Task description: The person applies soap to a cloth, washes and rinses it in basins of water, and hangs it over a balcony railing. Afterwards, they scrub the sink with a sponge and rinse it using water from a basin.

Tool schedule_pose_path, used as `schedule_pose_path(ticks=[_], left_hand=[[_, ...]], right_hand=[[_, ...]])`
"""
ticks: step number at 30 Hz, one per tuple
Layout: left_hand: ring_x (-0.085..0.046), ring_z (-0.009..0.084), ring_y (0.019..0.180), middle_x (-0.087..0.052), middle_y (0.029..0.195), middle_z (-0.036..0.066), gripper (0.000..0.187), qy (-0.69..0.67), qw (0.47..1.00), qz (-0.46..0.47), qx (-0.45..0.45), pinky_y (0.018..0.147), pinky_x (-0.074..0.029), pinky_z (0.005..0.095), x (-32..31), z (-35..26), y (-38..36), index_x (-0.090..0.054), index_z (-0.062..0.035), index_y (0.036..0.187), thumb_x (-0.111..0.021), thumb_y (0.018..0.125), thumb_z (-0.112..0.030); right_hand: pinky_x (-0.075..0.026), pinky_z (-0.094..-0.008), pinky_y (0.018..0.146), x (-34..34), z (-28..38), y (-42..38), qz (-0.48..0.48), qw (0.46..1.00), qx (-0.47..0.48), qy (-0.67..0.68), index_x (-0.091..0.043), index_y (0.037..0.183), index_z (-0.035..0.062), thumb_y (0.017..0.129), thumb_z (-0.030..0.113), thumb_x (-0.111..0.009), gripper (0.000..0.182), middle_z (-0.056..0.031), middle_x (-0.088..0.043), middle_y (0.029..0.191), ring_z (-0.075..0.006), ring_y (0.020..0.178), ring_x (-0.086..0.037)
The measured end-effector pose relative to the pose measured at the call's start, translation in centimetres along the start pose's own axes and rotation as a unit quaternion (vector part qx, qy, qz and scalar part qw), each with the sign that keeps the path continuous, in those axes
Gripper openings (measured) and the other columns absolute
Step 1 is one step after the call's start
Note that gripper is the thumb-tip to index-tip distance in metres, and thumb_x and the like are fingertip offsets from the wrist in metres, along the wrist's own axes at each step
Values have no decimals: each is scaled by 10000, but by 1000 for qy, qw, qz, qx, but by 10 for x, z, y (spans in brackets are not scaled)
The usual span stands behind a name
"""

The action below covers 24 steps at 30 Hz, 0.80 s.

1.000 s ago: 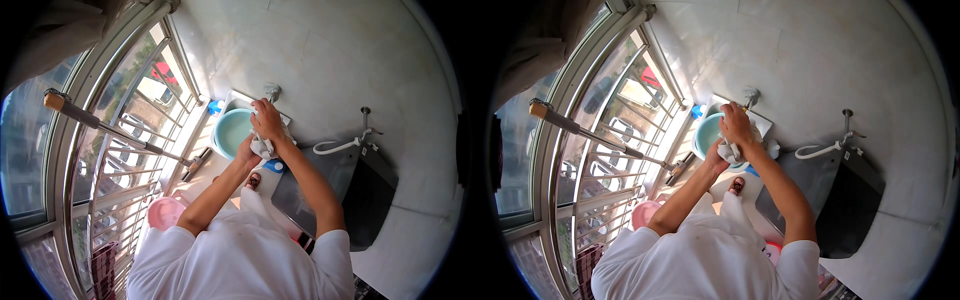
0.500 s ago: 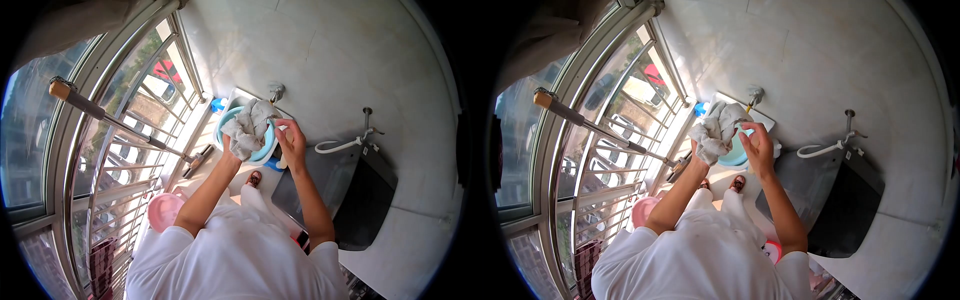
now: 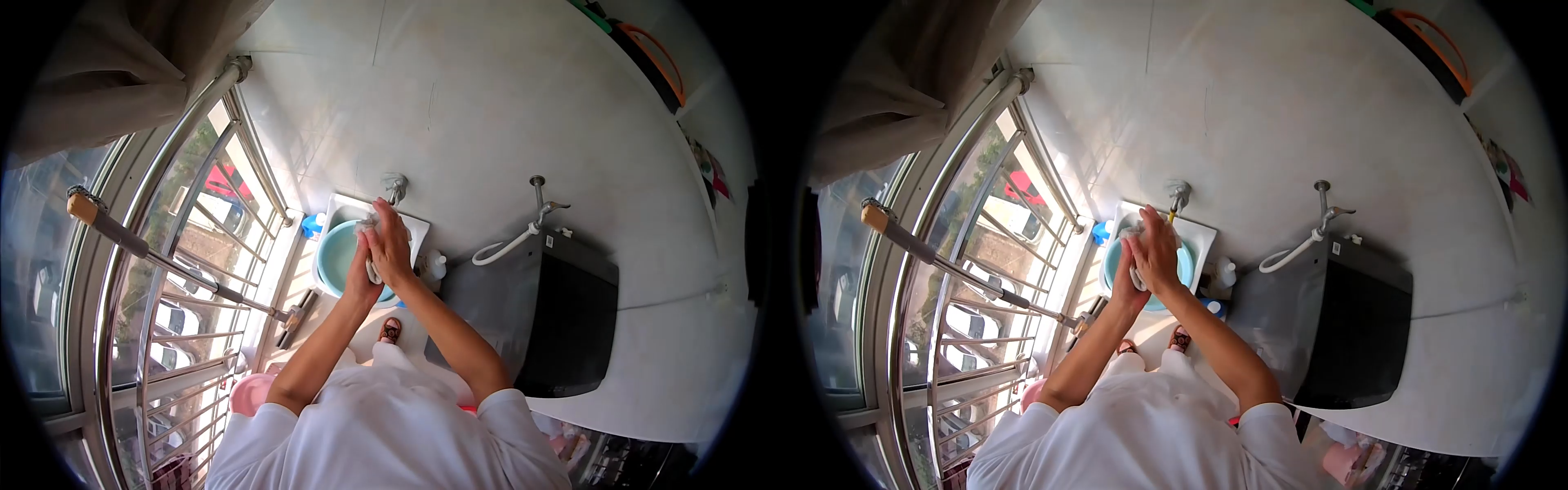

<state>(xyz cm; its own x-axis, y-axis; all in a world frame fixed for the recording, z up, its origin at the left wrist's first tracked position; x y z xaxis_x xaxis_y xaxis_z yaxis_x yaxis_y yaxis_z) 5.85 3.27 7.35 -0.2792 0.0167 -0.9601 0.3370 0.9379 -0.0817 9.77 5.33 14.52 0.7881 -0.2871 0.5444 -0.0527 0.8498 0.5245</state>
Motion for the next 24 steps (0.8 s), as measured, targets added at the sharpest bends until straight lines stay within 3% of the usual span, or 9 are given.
schedule_pose_path(ticks=[4,9,13,14,18,19,22,23,24], left_hand=[[-554,202,1097,-552,1212,77,449,59,994,-91,12,909,-477,328,7,-1,5,-457,-53,1276,-557,933,-325],[-587,186,964,-594,1084,90,492,86,985,-129,-73,813,-497,316,-20,-11,17,-506,4,1184,-583,910,-397],[-599,209,919,-607,1035,102,519,105,973,-174,-110,780,-497,330,-22,-20,21,-520,11,1156,-608,887,-423],[-604,230,915,-602,1048,118,530,101,975,-168,-107,781,-504,340,-23,-18,21,-523,8,1152,-581,895,-451],[-581,254,975,-599,1072,103,459,-55,995,-77,-12,866,-486,372,-26,13,40,-527,-49,1150,-458,953,-458],[-566,241,1001,-590,1095,88,418,-39,997,-62,-4,898,-470,376,-41,12,34,-525,-70,1156,-438,967,-433],[-563,232,1052,-572,1144,87,407,4,999,-42,-6,915,-467,371,-61,15,29,-505,-66,1204,-506,949,-383],[-563,233,1060,-573,1148,85,403,1,999,-32,2,919,-465,368,-71,15,24,-502,-66,1211,-516,946,-369],[-563,233,1068,-574,1151,83,400,-2,1000,-22,9,922,-464,365,-82,14,20,-500,-66,1217,-527,942,-355]], right_hand=[[-242,-468,1088,22,22,-9,48,996,41,-65,-318,1397,10,980,304,-387,515,-215,-358,1418,-350,1303,-361],[-306,-451,1055,60,29,-3,-53,991,20,-125,-310,1395,2,909,236,-550,591,-219,-394,1386,-338,1275,-403],[-431,-388,929,63,2,-8,-73,981,-155,93,-404,1304,0,824,225,-680,597,-215,-547,1204,-359,1044,-571],[-400,-424,974,61,-1,-9,-56,976,-170,122,-443,1263,3,810,231,-693,565,-202,-581,1154,-365,1001,-594],[-319,-485,1053,87,64,1,-68,991,92,-72,-489,1210,29,807,139,-678,458,-170,-589,1153,-352,1040,-577],[-489,-363,887,91,75,1,-61,980,149,-116,-527,1163,56,807,82,-657,379,-100,-617,1141,-294,1064,-593],[-508,-365,830,115,81,17,-27,979,172,-102,-516,1157,53,806,52,-645,373,-118,-622,1099,-308,1010,-607],[-518,-382,758,120,57,28,14,989,92,-113,-506,1145,49,804,37,-643,367,-133,-625,1047,-320,925,-621],[-517,-382,678,148,78,43,-29,977,147,-153,-498,1137,43,818,40,-636,347,-148,-630,974,-333,821,-630]])
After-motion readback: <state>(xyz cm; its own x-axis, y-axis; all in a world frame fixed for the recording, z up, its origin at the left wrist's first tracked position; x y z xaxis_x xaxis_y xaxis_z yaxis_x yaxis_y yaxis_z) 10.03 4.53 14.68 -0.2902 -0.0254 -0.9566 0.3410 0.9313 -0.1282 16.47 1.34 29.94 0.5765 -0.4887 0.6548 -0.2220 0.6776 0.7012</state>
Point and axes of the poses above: each hand's wrist, its own y-axis towards the middle knuckle, its own x-axis out of the back of the hand, z = x × y, the point moved 10 cm from there along y, towards the middle knuckle
